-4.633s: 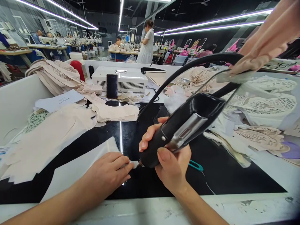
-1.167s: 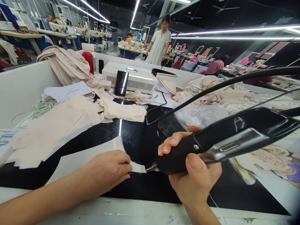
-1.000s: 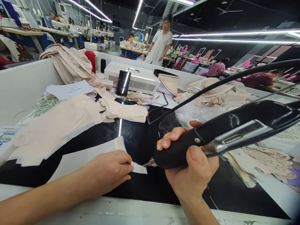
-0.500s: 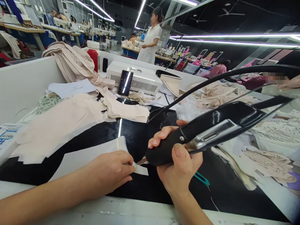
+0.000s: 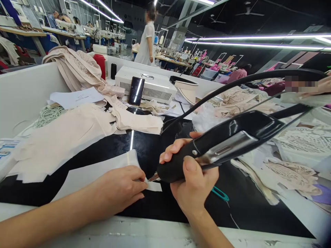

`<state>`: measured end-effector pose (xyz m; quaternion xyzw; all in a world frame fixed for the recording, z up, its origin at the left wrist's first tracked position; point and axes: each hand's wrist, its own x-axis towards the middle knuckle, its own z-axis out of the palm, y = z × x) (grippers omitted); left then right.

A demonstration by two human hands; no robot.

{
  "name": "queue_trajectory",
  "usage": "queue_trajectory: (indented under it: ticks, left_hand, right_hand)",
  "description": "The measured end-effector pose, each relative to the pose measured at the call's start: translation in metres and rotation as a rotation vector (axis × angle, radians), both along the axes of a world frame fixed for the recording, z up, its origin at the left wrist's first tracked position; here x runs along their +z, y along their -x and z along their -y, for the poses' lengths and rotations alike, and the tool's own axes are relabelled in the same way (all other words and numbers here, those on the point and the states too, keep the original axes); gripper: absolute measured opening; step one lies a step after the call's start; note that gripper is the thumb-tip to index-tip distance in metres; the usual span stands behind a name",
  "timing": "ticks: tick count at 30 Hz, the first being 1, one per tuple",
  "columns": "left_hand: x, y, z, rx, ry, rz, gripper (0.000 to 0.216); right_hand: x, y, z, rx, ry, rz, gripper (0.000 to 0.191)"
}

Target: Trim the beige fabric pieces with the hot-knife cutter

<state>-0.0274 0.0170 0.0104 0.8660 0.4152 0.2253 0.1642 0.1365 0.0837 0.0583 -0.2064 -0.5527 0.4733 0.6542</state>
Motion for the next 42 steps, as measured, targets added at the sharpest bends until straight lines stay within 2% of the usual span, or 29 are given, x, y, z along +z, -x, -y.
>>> queue_trajectory:
  ticks: [7,17,24,29,34,42]
  left_hand:
    - [0.006,0.000,0.000,-0.003,0.004,-0.003,0.010]
    - [0.004,0.002,0.000,-0.008,0.084,-0.012,0.011]
    - [0.009,0.004,0.002,-0.016,0.111,-0.022,0.014]
    - [0.011,0.003,0.002,-0.016,0.107,-0.030,0.014]
    - [0.009,0.003,0.000,-0.019,0.102,-0.029,0.014]
    - [0.009,0.004,0.000,-0.022,0.116,-0.039,0.014]
  right_hand:
    - [0.007,-0.013,-0.001,-0.023,0.025,-0.016,0.037]
    - [0.001,-0.015,0.000,-0.060,-0.013,0.009,0.032]
    - [0.007,-0.014,0.008,0.016,0.009,-0.054,0.035]
    - [0.002,-0.009,0.013,0.065,0.013,-0.043,0.038]
    - [-0.002,-0.008,0.013,0.062,0.027,-0.031,0.035]
    - [0.004,-0.018,0.012,0.043,0.014,-0.075,0.037]
